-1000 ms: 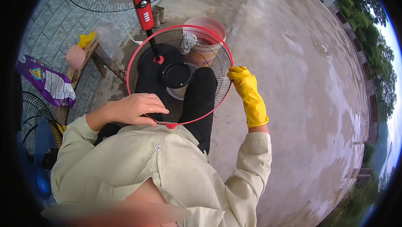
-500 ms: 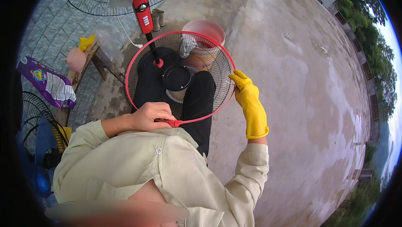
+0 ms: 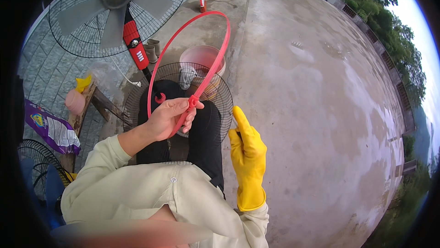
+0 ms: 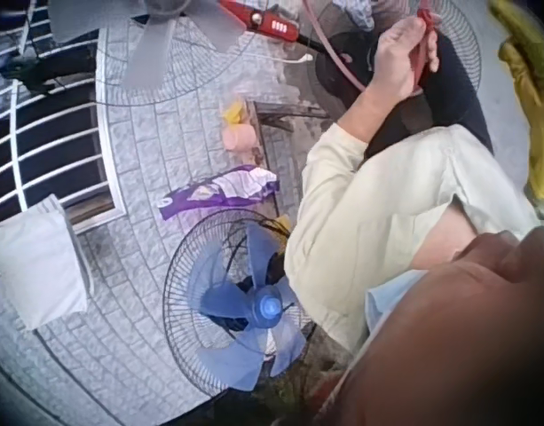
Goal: The person sits on the ground and uses a screwdriver to remove and reattach the red outer cage of a standing fan. They repeatedly unscrew the cage, lift it off, and then screw it back on.
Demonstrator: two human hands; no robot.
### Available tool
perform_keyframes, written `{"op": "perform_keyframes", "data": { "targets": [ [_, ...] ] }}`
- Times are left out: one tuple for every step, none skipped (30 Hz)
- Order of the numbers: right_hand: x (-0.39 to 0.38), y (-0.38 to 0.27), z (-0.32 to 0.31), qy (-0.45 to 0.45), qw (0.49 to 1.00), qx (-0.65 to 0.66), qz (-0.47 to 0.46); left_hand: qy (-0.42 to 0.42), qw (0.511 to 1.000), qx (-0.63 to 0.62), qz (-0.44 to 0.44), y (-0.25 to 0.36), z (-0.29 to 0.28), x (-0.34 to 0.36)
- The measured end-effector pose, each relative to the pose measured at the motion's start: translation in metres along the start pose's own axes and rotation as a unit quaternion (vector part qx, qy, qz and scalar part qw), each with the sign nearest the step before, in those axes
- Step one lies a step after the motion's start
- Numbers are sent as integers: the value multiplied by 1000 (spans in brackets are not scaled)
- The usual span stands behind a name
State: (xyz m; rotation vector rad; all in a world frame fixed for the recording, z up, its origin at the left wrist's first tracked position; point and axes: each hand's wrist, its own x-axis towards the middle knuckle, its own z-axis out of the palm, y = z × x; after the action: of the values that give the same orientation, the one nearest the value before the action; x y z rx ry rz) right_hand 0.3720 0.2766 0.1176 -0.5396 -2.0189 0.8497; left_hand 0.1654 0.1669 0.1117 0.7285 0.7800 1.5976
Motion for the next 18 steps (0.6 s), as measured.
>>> {"op": "perform_keyframes", "data": {
  "targets": [
    [2, -15, 2, -21, 999, -5, 31, 7, 1000, 4, 28, 9, 7, 8],
    [4, -23, 2, -43, 998, -17, 45, 14, 998, 6, 57, 17, 13, 15],
    [9, -23, 6, -26, 999, -20, -3, -6, 997, -3, 75, 28, 17, 22],
    [14, -24, 10, -8, 998, -23, -50, -25, 995, -11, 92, 38, 21, 28],
    [21, -28, 13, 10, 997, -17, -68, -44, 993, -20, 108, 48, 24, 34],
    [26, -33, 14, 26, 996, -7, -87, -45, 992, -8, 119, 55, 26, 37],
    [33, -38, 15, 42, 994, 2, -105, -46, 990, 4, 130, 62, 27, 41],
    [39, -41, 17, 49, 989, -17, -137, -46, 989, 16, 142, 70, 28, 43],
    [44, -43, 17, 56, 984, -41, -163, -45, 988, 23, 147, 76, 32, 44],
    [49, -45, 19, 63, 978, -65, -190, -44, 987, 20, 152, 79, 32, 45],
    [53, -46, 23, 76, 974, -70, -203, -43, 986, 18, 158, 83, 32, 46],
    [54, -48, 23, 73, 975, -65, -202, -41, 986, 10, 160, 83, 31, 46],
    [54, -50, 23, 69, 975, -58, -201, -34, 985, 0, 166, 83, 33, 46],
    [55, -52, 24, 66, 976, -51, -201, -31, 985, 1, 167, 84, 34, 47],
    [54, -52, 24, 78, 975, -50, -200, -26, 986, -1, 163, 83, 35, 46],
    [55, -53, 23, 89, 973, -54, -204, -21, 987, -4, 160, 82, 36, 45],
    [57, -54, 20, 99, 971, -57, -208, -22, 987, 27, 157, 83, 40, 43],
    [59, -54, 16, 107, 969, -64, -211, -25, 986, 54, 155, 86, 44, 41]
  ]
}}
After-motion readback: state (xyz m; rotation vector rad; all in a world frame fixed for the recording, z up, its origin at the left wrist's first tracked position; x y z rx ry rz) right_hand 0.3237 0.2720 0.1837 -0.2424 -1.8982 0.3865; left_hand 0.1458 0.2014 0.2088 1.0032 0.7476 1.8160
